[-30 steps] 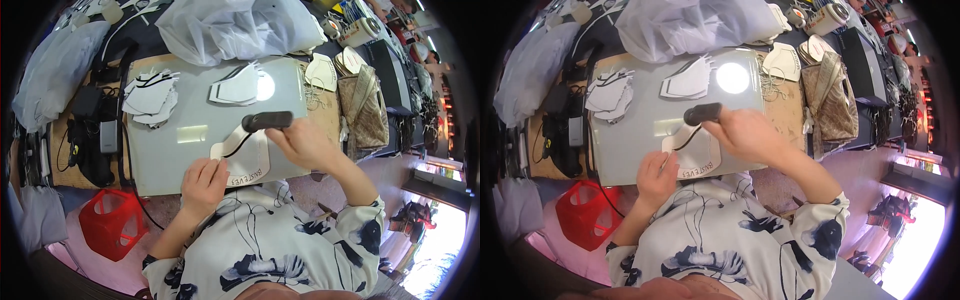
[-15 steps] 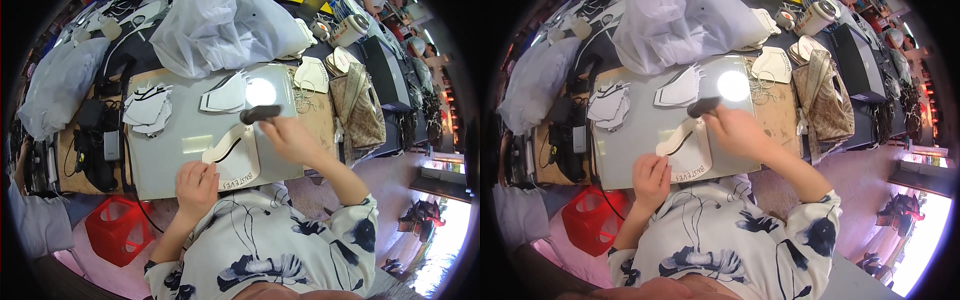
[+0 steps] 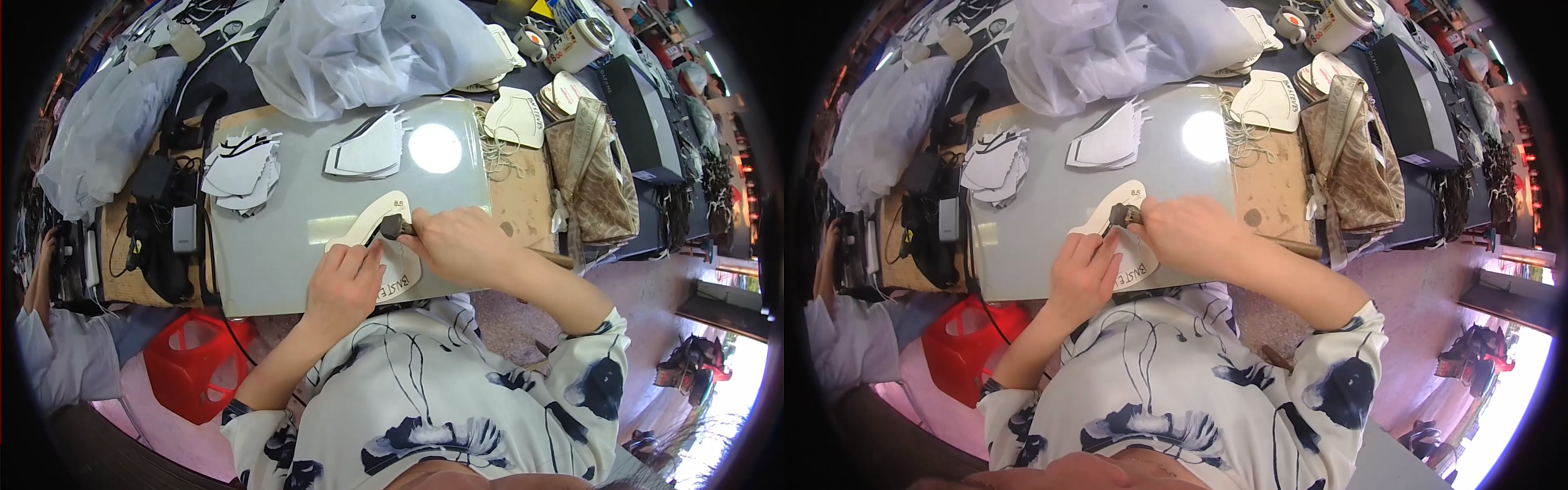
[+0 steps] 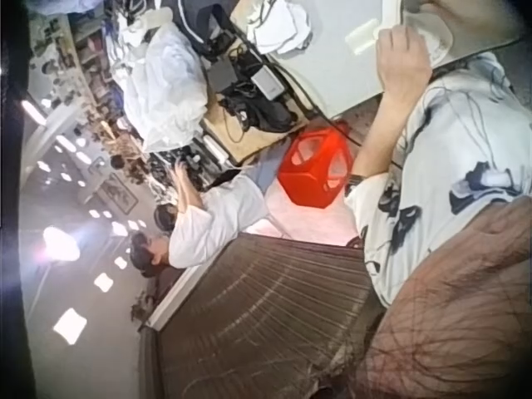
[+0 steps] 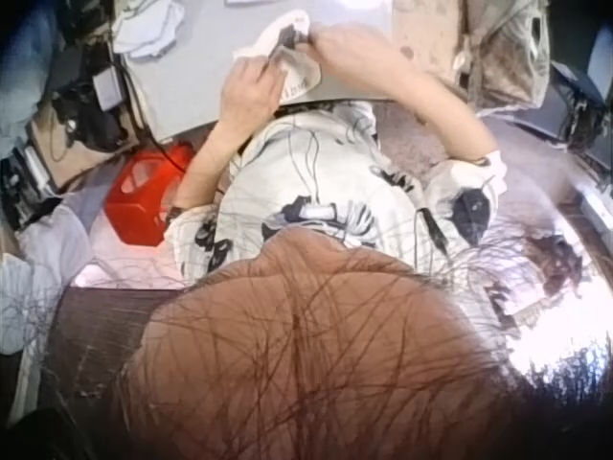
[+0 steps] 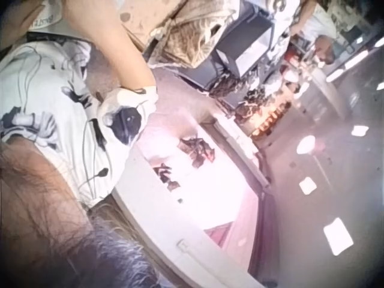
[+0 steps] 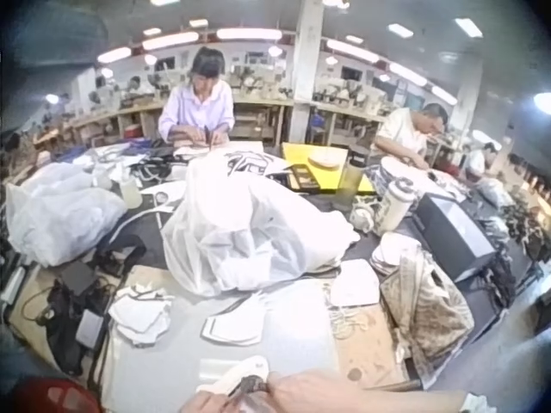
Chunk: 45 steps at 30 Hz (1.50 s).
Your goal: Hammering and assembling shoe components on a workbench in a factory.
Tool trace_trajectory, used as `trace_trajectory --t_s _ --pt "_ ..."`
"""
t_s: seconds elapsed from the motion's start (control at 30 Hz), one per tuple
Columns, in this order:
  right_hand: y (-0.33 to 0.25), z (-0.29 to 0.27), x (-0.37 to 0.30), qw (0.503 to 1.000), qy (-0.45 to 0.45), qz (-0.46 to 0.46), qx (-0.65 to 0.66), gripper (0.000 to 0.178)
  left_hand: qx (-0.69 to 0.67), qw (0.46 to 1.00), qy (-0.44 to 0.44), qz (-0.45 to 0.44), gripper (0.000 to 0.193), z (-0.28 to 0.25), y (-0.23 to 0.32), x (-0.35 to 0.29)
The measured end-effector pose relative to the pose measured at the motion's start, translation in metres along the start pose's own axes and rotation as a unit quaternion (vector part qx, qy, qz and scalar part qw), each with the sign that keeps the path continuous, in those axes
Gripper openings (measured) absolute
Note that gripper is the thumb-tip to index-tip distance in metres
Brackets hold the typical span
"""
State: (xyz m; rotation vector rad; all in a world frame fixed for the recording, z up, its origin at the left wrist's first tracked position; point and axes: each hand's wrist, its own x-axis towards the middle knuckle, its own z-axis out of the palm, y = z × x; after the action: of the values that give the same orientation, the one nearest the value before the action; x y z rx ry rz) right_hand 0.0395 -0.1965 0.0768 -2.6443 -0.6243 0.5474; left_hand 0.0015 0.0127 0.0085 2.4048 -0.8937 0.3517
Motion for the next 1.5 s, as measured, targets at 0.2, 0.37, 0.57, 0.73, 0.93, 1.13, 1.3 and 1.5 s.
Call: trace_trajectory --t_s 0.2,0.37,0.57,0.73,0.93,1.13,1.3,1.5 --pt "0.008 0.018 0.026 0.999 0.041 -0.018 0.020 0.035 -0.014 1.000 -0.016 -0.001 0.035 -0.004 -0.002 0.005" --pt "0.017 0.012 0.016 0.854 0.037 0.161 0.494 0.025 -0.046 0.993 -0.030 0.107 0.033 -0.012 -0.017 0.025" --pt "0.015 0.041 -0.013 0.798 0.072 0.174 0.573 0.017 -0.083 0.955 -0.094 0.269 0.030 0.002 -0.031 0.041" --pt "0.005 0.056 -0.014 0.772 0.094 0.158 0.609 0.015 -0.098 0.944 -0.105 0.295 0.017 0.003 -0.030 0.053" --pt "-0.001 0.056 -0.016 0.769 0.120 0.180 0.601 0.013 -0.165 0.910 -0.144 0.351 0.008 0.014 -0.040 0.072" --pt "-0.001 0.057 -0.016 0.762 0.136 0.195 0.602 0.013 -0.206 0.902 -0.111 0.363 0.012 0.019 -0.043 0.073" --pt "0.001 0.060 -0.014 0.778 0.141 0.191 0.582 0.016 -0.231 0.888 -0.226 0.326 0.017 0.023 -0.043 0.086" --pt "0.006 0.068 -0.014 0.825 0.154 0.172 0.515 0.014 -0.313 0.888 -0.173 0.287 0.013 0.019 -0.043 0.085"
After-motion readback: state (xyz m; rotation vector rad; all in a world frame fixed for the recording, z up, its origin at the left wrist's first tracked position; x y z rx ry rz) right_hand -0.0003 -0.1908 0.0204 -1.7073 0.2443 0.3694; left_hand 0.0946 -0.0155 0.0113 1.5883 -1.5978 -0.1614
